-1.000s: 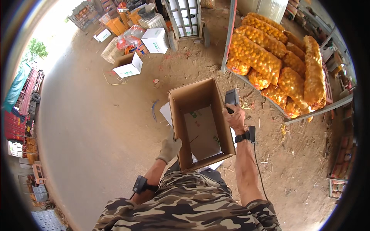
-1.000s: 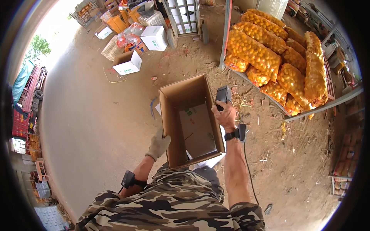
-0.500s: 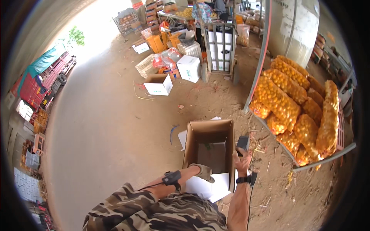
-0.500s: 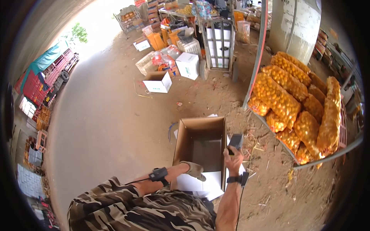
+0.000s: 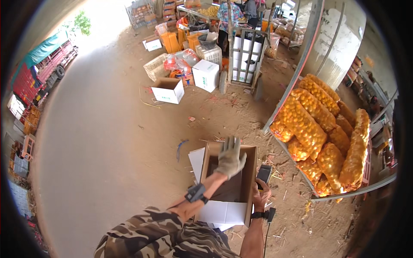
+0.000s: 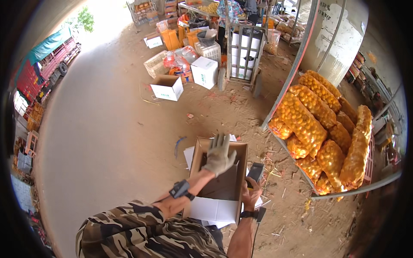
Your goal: Assemble and tape the bottom of cardboard boxes in a produce warehouse setting.
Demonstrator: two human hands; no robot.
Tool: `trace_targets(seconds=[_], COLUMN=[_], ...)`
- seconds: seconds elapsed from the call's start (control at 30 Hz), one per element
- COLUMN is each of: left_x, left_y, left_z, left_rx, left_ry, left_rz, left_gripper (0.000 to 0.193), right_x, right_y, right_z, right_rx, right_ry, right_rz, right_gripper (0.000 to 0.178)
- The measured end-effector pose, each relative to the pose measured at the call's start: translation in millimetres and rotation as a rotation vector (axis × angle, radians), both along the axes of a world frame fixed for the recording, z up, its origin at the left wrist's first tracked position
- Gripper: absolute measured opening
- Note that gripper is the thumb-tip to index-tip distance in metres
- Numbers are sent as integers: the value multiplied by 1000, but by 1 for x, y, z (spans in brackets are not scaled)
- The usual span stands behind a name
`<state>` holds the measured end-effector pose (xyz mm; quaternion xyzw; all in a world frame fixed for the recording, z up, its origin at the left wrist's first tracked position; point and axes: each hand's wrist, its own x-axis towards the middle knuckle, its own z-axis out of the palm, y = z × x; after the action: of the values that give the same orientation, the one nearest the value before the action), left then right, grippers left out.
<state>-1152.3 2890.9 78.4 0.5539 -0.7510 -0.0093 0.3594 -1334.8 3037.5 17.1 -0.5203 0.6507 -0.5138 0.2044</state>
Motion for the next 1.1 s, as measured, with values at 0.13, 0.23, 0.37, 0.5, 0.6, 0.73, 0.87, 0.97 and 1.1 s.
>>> trace_targets(seconds=[0.13, 0.23, 0.37, 0.5, 0.6, 0.73, 0.87, 0.97, 1.1], left_x=[40, 18, 42, 51, 61, 133, 179, 131, 66], left_y=[-38, 3, 63, 21, 21, 1, -68, -78, -63], left_z=[-34, -38, -122, -83, -59, -17, -58, -124, -123], left_rx=[-19, 531, 154, 664, 739, 48, 270, 555, 353], left_ry=[-76, -180, -294, -307, 13, 427, 621, 621, -60], left_rz=[-49, -254, -178, -309, -279, -161, -31, -495, -261], left_gripper=[36, 34, 34, 43, 48, 46, 45, 49, 50], right_x=[18, -7, 12, 72, 113, 118, 112, 115, 115], right_y=[-7, 13, 3, 1, 1, -3, -16, -21, -19], right_z=[8, -4, 0, -10, -21, -26, -25, -24, -20], right_rx=[60, 101, 91, 173, 276, 218, 287, 332, 398], right_ry=[-10, 9, 46, 371, 673, 688, 721, 711, 627], right_rz=[-25, -63, -42, -147, -47, -32, -45, -48, -68], right_gripper=[32, 39, 39, 35, 36, 30, 36, 45, 48])
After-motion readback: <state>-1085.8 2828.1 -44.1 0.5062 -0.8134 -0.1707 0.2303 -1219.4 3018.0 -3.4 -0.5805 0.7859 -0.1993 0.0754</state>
